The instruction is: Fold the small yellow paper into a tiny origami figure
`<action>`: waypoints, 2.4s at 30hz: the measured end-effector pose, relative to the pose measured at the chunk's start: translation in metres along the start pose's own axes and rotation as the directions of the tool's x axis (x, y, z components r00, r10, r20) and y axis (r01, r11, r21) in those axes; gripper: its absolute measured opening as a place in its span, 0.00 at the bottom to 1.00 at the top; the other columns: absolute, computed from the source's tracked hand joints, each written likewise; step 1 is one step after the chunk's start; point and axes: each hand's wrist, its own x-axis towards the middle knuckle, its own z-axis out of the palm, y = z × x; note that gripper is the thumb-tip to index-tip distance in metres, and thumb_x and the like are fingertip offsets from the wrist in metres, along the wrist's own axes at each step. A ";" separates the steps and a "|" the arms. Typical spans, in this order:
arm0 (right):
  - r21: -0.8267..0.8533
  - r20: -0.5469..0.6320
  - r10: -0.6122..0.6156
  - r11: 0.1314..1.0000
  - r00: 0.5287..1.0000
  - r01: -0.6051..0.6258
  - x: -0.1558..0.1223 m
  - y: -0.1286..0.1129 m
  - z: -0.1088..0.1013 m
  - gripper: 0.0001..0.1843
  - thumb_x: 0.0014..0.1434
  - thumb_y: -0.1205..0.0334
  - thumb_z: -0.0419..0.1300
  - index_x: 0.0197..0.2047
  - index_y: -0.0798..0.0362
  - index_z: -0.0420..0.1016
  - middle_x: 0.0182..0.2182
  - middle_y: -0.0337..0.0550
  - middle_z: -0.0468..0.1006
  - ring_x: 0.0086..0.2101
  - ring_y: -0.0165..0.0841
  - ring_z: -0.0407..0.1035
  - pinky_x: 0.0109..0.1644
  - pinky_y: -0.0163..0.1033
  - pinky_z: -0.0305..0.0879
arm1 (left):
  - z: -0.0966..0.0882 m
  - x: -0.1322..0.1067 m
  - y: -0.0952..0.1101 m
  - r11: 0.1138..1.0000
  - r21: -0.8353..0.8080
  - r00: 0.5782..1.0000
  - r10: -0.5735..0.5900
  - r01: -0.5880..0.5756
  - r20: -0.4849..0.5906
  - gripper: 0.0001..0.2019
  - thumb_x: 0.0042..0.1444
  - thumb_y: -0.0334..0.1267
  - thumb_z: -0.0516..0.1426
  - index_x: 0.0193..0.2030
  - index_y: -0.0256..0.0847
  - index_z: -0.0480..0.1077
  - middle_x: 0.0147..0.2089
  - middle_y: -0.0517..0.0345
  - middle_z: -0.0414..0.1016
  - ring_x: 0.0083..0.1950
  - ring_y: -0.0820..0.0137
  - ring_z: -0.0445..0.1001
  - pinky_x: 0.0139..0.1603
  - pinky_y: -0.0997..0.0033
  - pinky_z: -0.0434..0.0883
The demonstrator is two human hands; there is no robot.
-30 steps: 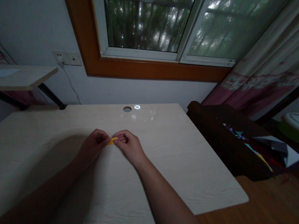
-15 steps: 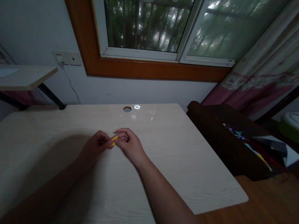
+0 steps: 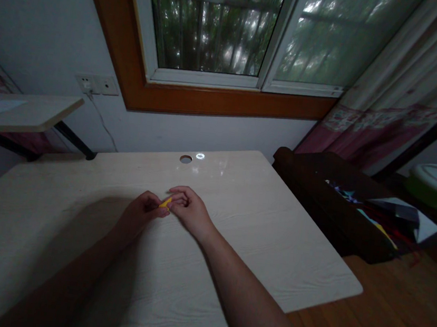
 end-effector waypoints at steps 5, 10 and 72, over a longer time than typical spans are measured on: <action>0.026 0.010 0.000 1.000 1.000 0.000 0.000 0.000 0.000 0.19 0.48 0.68 0.66 0.46 0.51 0.73 0.34 0.39 0.79 0.34 0.30 0.74 0.41 0.37 0.69 | -0.001 0.001 0.000 0.982 -0.162 0.992 -0.087 0.101 0.087 0.13 0.45 0.42 0.67 0.35 0.40 0.72 0.30 0.59 0.79 0.34 0.67 0.79 0.38 0.67 0.74; 0.016 -0.001 -0.014 1.000 1.000 0.014 0.001 0.005 -0.002 0.19 0.49 0.67 0.65 0.46 0.51 0.73 0.34 0.39 0.79 0.34 0.30 0.74 0.40 0.37 0.68 | 0.000 -0.001 0.004 0.971 -0.156 0.981 -0.164 0.179 0.105 0.14 0.46 0.47 0.67 0.34 0.39 0.76 0.32 0.55 0.81 0.37 0.62 0.81 0.44 0.59 0.77; -0.020 0.008 -0.017 1.000 1.000 0.017 -0.003 0.002 0.000 0.13 0.54 0.57 0.66 0.42 0.52 0.74 0.34 0.40 0.77 0.30 0.29 0.71 0.37 0.37 0.68 | 0.000 -0.005 0.016 0.971 -0.145 0.970 -0.165 0.191 0.177 0.15 0.52 0.49 0.61 0.34 0.37 0.76 0.34 0.51 0.81 0.38 0.64 0.79 0.39 0.67 0.74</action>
